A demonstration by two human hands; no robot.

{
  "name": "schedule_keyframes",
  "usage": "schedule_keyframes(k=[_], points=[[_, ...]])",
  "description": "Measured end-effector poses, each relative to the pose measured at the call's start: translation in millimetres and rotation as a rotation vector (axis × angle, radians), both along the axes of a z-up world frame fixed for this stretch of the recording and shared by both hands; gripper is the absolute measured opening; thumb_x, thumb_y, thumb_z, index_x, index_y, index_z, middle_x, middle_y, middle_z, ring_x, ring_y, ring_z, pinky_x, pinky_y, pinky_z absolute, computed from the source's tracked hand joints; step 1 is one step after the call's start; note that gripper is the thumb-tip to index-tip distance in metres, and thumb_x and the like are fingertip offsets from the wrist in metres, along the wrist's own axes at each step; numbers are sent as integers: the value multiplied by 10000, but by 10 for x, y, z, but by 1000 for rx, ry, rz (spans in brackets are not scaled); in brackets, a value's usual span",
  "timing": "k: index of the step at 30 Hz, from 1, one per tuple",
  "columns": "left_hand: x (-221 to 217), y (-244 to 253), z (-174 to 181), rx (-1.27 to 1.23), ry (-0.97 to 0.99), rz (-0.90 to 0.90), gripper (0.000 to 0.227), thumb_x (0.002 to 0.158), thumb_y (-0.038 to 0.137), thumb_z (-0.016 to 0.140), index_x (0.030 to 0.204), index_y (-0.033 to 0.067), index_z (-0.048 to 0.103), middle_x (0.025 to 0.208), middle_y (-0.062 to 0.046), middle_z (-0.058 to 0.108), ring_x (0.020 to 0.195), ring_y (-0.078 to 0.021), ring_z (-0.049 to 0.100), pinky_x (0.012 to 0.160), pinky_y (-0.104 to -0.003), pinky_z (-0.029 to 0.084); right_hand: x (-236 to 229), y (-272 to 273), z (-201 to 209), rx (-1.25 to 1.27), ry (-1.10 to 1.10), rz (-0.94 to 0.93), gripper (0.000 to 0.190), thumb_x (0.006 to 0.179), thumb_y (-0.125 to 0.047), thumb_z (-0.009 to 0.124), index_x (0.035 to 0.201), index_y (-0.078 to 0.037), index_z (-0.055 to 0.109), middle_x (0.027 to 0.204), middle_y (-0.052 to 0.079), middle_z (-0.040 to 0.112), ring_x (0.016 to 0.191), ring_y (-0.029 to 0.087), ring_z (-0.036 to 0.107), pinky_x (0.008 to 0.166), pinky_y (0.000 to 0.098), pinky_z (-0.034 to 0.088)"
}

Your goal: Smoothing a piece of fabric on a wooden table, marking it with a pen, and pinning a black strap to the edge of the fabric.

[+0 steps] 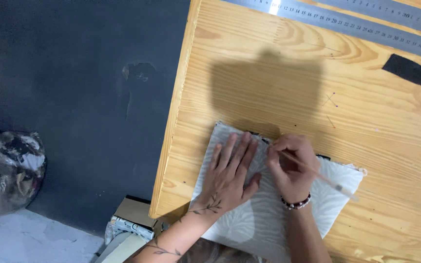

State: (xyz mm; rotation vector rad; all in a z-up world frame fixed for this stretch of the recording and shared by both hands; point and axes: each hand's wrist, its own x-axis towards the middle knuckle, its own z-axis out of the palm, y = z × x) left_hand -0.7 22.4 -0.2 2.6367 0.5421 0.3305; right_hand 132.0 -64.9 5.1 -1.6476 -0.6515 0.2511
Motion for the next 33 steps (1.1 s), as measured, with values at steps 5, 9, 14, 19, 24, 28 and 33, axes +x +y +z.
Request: schedule_keyframes(k=[5,9,14,19,24,28,33], points=[[15,184,180,-24,121,-121,723,943,441,530,1559,81,417,1619,-131,403,1506,-324,367,1235,-497,241,-37,-23,42,-147,-32,11,69,868,-9,713,885,-39,653,885,130,685,803,268,700,770,358,553],[13,250,255,28,227,-184,729,934,459,535,1556,92,435,1629,-110,383,1521,-286,339,1238,-521,247,-56,0,97,-267,-65,3,59,904,-71,706,875,-74,655,893,72,700,864,217,683,852,331,540],[18,260,227,80,190,-191,686,952,441,539,1534,84,474,1607,-109,412,1502,-293,361,1218,-553,303,-70,11,59,-250,-55,-9,77,897,-50,702,859,-70,638,866,91,677,815,208,666,807,314,535],[68,367,260,45,137,-200,638,934,400,548,1477,66,539,1563,-119,474,1433,-292,479,1171,-552,375,-58,29,65,-264,-74,6,88,909,-63,702,856,-59,633,867,104,673,805,211,664,799,307,533],[83,441,282,-9,44,-211,463,946,354,538,1315,103,665,1482,-124,568,1345,-293,571,1137,-506,411,-62,8,61,-292,-105,24,74,909,-33,691,880,-61,629,874,99,690,808,222,671,795,318,530],[64,450,274,32,56,-228,511,902,328,601,1362,109,648,1504,-107,547,1365,-276,552,1136,-508,428,-66,22,66,-280,-82,26,82,890,-22,705,864,-56,635,873,105,686,809,229,670,798,318,534],[47,446,254,34,106,-252,532,939,325,578,1426,112,592,1542,-100,507,1410,-281,504,1160,-519,400,-63,14,48,-286,-110,29,94,902,-8,719,890,-52,636,882,99,686,823,224,669,807,317,533]])
